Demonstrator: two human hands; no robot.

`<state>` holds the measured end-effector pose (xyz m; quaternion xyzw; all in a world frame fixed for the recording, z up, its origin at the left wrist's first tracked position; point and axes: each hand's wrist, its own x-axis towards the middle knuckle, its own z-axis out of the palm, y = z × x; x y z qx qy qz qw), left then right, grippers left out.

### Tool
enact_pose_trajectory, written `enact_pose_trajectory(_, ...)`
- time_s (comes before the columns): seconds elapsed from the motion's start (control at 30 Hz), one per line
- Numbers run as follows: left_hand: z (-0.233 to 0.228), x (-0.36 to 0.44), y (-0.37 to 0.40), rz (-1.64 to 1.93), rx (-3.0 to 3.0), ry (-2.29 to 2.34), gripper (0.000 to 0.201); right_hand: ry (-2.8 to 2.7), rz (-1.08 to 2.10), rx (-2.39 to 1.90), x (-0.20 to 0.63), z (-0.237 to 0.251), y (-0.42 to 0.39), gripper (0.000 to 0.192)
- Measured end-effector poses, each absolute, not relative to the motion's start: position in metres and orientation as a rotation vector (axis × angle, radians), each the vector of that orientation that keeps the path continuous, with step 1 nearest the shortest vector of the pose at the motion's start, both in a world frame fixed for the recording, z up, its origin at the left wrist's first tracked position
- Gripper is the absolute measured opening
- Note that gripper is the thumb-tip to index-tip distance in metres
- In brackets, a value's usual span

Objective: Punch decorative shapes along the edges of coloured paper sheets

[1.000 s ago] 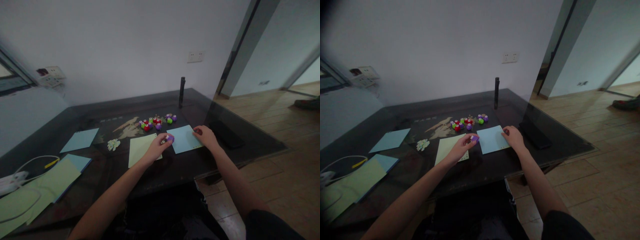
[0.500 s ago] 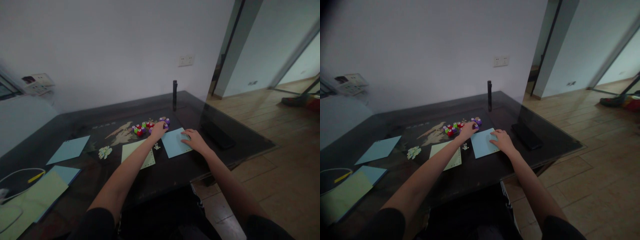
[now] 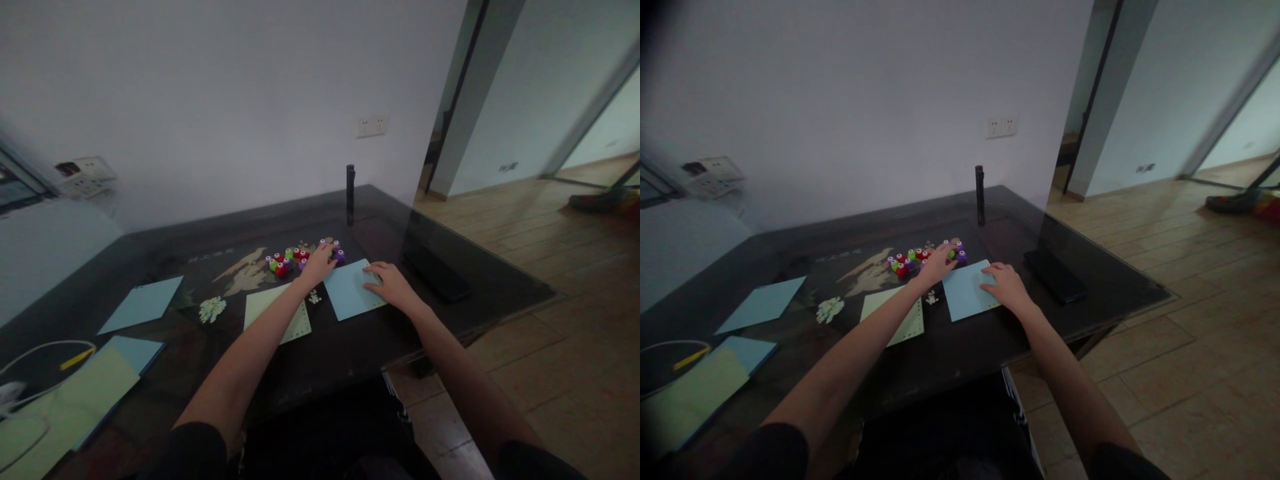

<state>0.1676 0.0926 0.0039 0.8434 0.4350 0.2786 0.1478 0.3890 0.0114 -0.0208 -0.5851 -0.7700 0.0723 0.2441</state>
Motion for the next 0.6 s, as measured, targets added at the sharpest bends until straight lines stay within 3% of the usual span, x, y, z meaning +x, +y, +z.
enact_pose_trajectory(0.13, 0.018, 0.115, 0.069, 0.951, 2.431, 1.212, 0.026, -2.115, 0.181, -1.617, 0.387, -0.021, 0.007, 0.039)
enact_pose_trajectory(0.37, 0.015, 0.003, 0.023, 0.835, 2.218, 1.597, 0.023, -2.145, 0.191, -1.640, 0.388, -0.022, 0.008, 0.036)
enact_pose_trajectory(0.6, 0.005, -0.037, 0.019, 0.826, 2.239, 1.727, 0.026, -2.149, 0.208, -1.634, 0.394, -0.025, 0.011, 0.035)
